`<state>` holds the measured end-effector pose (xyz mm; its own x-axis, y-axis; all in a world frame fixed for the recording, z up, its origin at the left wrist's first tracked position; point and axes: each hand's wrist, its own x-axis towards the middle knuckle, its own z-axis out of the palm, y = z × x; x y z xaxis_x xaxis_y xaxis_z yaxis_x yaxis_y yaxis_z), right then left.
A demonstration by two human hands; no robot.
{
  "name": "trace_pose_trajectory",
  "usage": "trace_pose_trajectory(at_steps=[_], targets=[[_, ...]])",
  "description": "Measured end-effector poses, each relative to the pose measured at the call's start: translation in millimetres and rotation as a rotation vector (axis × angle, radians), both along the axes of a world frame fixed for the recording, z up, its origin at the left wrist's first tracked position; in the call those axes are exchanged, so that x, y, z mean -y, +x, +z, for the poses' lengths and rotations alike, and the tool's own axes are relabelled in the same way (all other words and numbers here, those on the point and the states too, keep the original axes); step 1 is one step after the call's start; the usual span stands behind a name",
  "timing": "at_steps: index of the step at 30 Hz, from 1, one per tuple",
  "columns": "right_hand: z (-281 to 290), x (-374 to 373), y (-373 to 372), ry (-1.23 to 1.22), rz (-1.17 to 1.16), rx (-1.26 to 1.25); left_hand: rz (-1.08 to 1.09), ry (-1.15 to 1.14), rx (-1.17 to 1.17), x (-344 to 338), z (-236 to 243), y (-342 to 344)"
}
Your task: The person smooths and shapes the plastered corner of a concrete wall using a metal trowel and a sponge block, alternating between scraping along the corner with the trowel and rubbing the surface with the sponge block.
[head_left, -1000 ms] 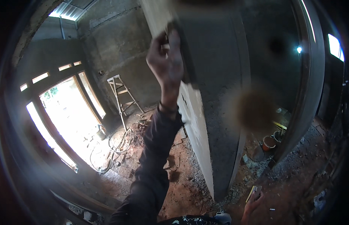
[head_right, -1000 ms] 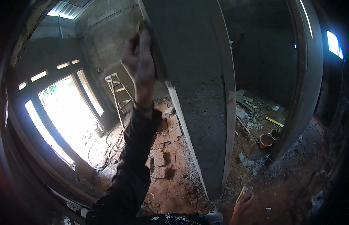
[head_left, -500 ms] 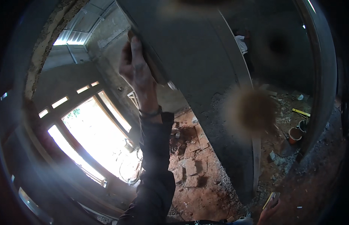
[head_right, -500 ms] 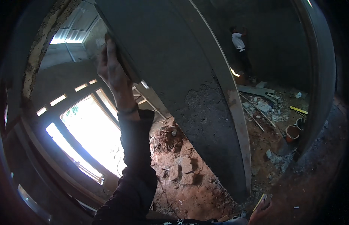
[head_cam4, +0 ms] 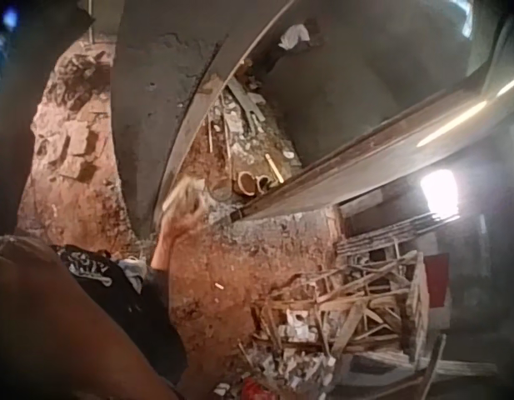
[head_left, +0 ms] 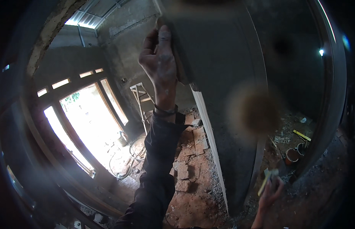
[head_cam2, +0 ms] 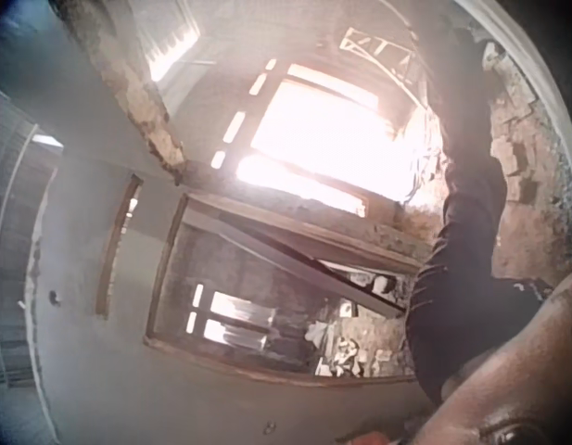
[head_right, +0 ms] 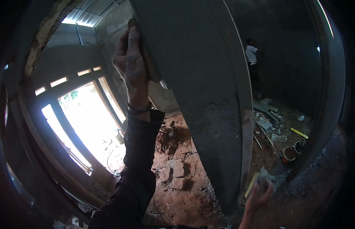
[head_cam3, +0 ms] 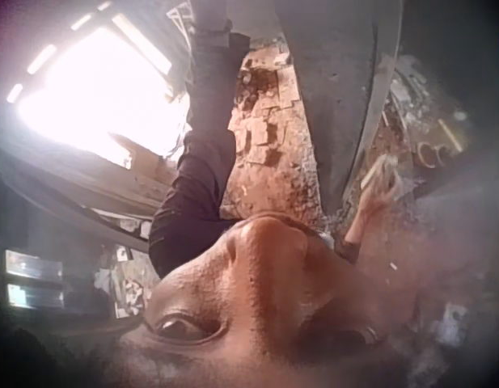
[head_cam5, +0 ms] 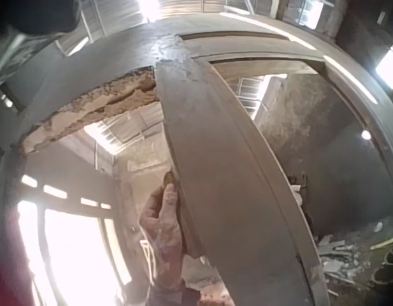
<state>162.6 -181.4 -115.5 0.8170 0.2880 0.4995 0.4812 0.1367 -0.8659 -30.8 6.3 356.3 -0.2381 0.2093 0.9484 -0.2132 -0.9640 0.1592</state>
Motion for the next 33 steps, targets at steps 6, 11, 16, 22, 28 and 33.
trace_pose_trajectory(at_steps=[6, 11, 16, 22, 28, 33], targets=[[222, -77, -47, 0.507, 0.155, 0.326, -0.047, -0.064, 0.023, 7, -18, 0], [370, -115, -75, 0.690, 0.116, 0.323, -0.111, -0.054, 0.037, 5, -16, 7], [367, -125, -83, 0.617, -0.023, 0.550, -0.161, -0.071, 0.042, 5, -30, 11], [335, -127, -90, 0.622, 0.129, 0.503, -0.171, -0.122, 0.062, 6, -36, 8], [446, -130, -85, 0.664, -0.028, 0.581, -0.049, 0.007, 0.045, -5, 25, 7], [575, -129, -74, 0.766, -0.108, 0.603, -0.030, 0.090, 0.027, -4, 94, 20]])
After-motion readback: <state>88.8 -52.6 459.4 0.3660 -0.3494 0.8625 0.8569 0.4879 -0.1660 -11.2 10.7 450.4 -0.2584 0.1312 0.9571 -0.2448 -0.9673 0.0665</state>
